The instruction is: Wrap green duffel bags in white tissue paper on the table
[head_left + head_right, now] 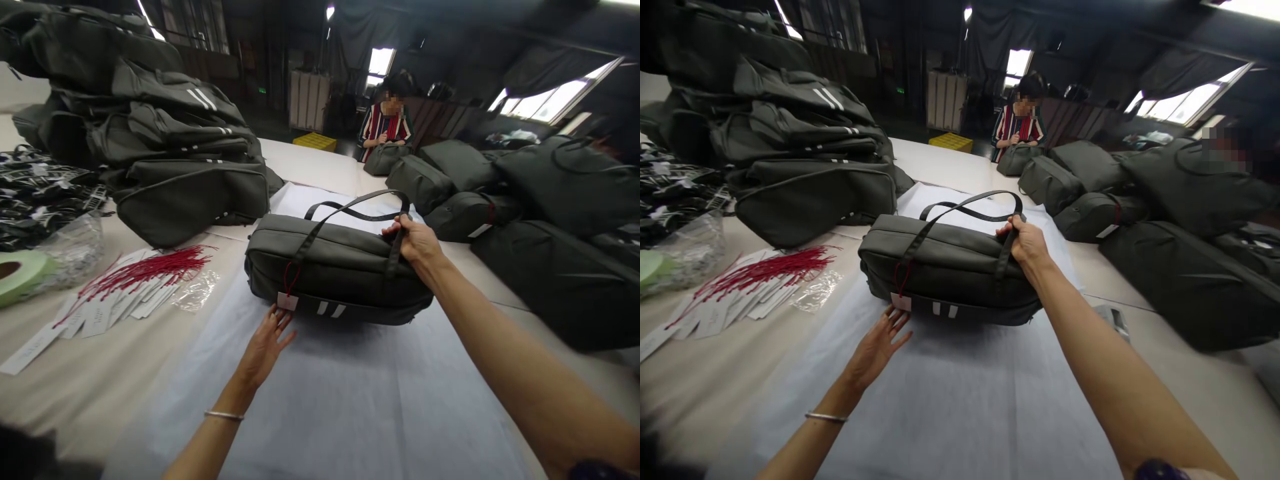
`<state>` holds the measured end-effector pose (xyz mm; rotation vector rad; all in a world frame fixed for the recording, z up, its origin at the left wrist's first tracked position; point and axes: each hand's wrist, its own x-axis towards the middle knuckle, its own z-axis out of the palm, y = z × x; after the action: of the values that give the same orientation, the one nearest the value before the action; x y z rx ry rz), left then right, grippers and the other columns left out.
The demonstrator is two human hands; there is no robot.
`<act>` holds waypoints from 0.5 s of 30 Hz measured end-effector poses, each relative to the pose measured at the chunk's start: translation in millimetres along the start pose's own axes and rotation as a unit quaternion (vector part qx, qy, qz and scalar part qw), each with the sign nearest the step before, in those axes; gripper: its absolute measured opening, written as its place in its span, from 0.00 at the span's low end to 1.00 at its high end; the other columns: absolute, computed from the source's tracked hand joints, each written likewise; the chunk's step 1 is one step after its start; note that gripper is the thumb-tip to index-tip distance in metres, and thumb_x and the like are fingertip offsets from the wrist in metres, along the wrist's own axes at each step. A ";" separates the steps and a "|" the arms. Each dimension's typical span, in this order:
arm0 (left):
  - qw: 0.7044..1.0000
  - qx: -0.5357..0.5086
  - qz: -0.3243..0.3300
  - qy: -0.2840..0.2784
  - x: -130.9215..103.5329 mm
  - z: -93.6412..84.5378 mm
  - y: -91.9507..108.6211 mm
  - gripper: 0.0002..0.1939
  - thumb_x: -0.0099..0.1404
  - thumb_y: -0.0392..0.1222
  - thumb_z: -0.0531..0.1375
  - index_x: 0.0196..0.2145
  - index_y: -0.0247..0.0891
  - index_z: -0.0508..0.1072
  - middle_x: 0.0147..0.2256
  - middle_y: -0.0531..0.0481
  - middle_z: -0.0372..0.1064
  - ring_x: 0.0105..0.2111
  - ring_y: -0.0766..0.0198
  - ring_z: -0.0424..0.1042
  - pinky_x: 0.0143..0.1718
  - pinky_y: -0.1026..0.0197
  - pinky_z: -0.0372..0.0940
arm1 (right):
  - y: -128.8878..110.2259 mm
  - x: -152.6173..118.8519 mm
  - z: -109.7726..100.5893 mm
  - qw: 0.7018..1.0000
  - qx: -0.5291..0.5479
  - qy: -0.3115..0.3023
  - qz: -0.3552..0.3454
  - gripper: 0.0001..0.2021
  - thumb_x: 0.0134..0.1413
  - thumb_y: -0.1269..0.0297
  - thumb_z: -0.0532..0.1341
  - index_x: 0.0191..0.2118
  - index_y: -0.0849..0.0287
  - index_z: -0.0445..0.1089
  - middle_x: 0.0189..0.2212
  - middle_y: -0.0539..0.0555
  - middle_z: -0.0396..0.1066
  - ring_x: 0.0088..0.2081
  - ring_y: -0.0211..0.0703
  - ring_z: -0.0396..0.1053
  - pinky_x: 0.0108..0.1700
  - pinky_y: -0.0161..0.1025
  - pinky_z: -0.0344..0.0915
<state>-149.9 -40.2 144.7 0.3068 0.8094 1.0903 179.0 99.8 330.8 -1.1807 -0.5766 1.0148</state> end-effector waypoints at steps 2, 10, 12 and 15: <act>1.000 0.003 0.011 -0.005 -2.6 -1.9 2.7 0.23 0.69 0.50 0.58 0.60 0.50 0.61 0.62 0.47 0.58 0.63 0.52 0.57 0.60 0.40 0.59 | -2.5 -1.5 3.4 1.000 0.003 -0.001 0.006 0.11 0.62 0.68 0.60 0.27 0.58 0.64 0.15 0.45 0.61 0.20 0.36 0.65 0.31 0.37 0.74; 1.000 -0.003 0.017 0.004 -5.4 -11.2 7.7 0.25 0.67 0.51 0.61 0.60 0.50 0.62 0.61 0.46 0.60 0.63 0.50 0.56 0.60 0.39 0.58 | 7.0 -3.0 9.5 0.999 -0.023 0.014 0.016 0.10 0.61 0.66 0.60 0.27 0.57 0.65 0.16 0.44 0.60 0.21 0.37 0.65 0.29 0.38 0.74; 1.000 -0.006 0.016 0.005 -3.7 -16.7 5.6 0.26 0.67 0.51 0.61 0.60 0.51 0.61 0.62 0.47 0.58 0.63 0.51 0.56 0.60 0.40 0.58 | 15.0 -5.7 10.3 0.999 -0.035 0.019 0.023 0.10 0.62 0.67 0.59 0.27 0.57 0.66 0.17 0.45 0.60 0.21 0.37 0.65 0.30 0.39 0.74; 1.000 0.002 0.016 0.000 -5.3 -23.8 1.0 0.30 0.65 0.53 0.62 0.61 0.51 0.59 0.64 0.46 0.55 0.64 0.51 0.55 0.59 0.43 0.59 | 27.4 -16.5 12.9 0.998 -0.043 0.029 0.037 0.13 0.62 0.71 0.55 0.25 0.57 0.66 0.17 0.46 0.60 0.22 0.36 0.66 0.32 0.36 0.74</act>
<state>-168.7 -48.2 131.3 0.3241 0.8092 1.1188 151.5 92.6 311.2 -1.3116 -0.5379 1.0236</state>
